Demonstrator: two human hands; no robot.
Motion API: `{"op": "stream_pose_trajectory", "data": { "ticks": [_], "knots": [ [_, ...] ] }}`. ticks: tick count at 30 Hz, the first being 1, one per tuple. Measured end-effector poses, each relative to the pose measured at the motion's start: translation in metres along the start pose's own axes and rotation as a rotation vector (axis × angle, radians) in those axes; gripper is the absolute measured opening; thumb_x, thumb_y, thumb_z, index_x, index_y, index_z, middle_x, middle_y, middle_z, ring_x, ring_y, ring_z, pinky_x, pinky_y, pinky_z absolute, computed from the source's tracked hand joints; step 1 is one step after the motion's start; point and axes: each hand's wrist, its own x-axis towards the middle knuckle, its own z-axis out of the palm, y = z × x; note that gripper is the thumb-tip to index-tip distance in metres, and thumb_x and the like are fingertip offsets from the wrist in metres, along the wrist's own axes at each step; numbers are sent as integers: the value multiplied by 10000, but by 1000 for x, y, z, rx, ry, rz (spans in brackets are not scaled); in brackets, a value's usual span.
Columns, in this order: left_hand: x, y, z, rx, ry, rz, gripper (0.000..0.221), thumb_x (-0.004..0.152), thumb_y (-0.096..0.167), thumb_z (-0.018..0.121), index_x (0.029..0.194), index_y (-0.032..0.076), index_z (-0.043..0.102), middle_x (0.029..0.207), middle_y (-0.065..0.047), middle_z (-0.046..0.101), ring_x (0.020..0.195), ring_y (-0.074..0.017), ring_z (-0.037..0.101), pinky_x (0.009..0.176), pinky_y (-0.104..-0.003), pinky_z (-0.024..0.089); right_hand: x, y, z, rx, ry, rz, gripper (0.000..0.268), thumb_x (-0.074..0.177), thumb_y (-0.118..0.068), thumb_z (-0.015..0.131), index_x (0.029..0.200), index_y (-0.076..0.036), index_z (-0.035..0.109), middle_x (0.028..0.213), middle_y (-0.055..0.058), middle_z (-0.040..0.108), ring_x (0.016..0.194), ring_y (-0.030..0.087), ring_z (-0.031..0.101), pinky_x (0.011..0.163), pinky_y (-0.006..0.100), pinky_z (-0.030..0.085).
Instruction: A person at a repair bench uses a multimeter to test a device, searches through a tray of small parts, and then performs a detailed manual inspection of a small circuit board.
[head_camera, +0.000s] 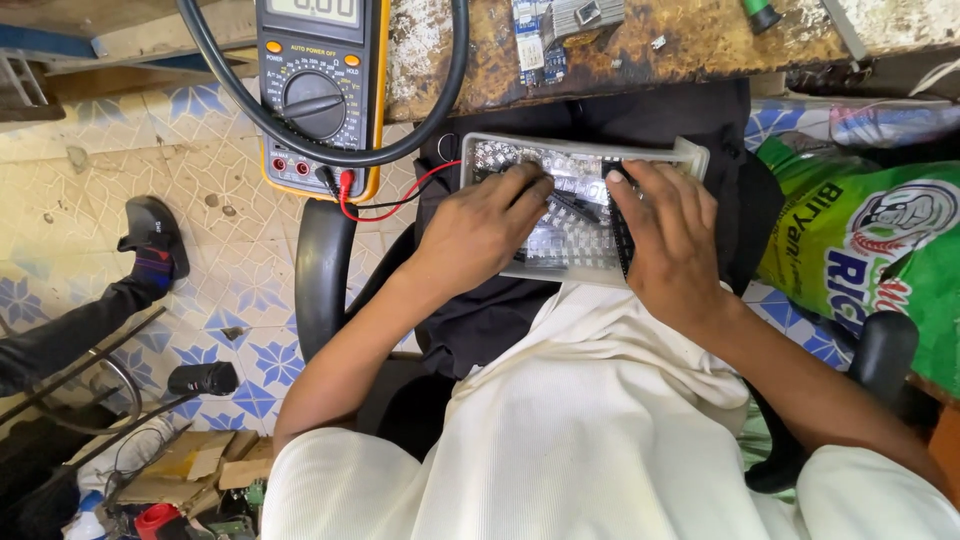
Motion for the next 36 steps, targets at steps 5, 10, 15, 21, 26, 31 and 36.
{"op": "stream_pose_trajectory", "data": {
  "ticks": [5, 10, 15, 21, 26, 31, 36],
  "knots": [
    [0, 0, 2, -8, 37, 30, 166, 1046, 185, 556, 1139, 124, 679, 1067, -42, 638, 784, -182, 685, 644, -252, 558, 10, -5, -6, -108, -143, -16, 455, 1045, 71, 441, 1498, 74, 489, 1372, 292, 560, 1268, 456, 532, 1057, 535, 323],
    [-2, 3, -5, -231, 112, 16, 270, 1068, 119, 500, 1286, 89, 656, 1198, -113, 631, 908, -261, 705, 732, -324, 580, 1, 6, 1, -103, -185, -84, 450, 1077, -12, 366, 1492, -25, 539, 1424, 181, 575, 1364, 355, 505, 1036, 485, 305],
    [4, 4, -6, -168, 20, 28, 273, 1063, 151, 530, 1302, 81, 644, 1230, -120, 631, 885, -246, 689, 711, -317, 579, 1, 8, 2, -93, -170, -116, 430, 1065, 1, 387, 1452, -31, 571, 1394, 172, 595, 1305, 352, 546, 1019, 489, 350],
    [5, 4, -4, -177, 9, 39, 229, 1058, 164, 548, 1224, 66, 671, 1102, -97, 647, 875, -244, 675, 688, -309, 556, 10, 6, -4, -58, -160, -65, 443, 1049, 34, 410, 1468, 10, 552, 1355, 206, 579, 1147, 383, 581, 881, 458, 417],
    [3, 2, 1, -184, 8, 62, 202, 1055, 169, 546, 1174, 81, 684, 1047, -63, 635, 871, -225, 654, 689, -294, 543, 12, 9, 10, -157, -156, -55, 421, 1039, 24, 467, 1455, 53, 528, 1276, 221, 584, 1087, 384, 573, 889, 452, 429],
    [1, -1, 6, -230, 22, 59, 208, 1066, 182, 520, 1167, 91, 677, 1028, -61, 633, 887, -242, 650, 702, -316, 549, 21, 7, 11, -171, -140, -26, 399, 1004, 23, 547, 1400, 42, 589, 1103, 170, 604, 946, 332, 583, 796, 432, 449],
    [3, 0, 2, -287, 12, 32, 175, 1054, 190, 551, 1091, 91, 691, 1013, -60, 643, 896, -258, 663, 698, -323, 552, 18, 10, 14, -150, -104, -22, 331, 1033, -41, 572, 1356, 1, 629, 1033, 136, 575, 931, 329, 568, 767, 424, 454]
  ]
}}
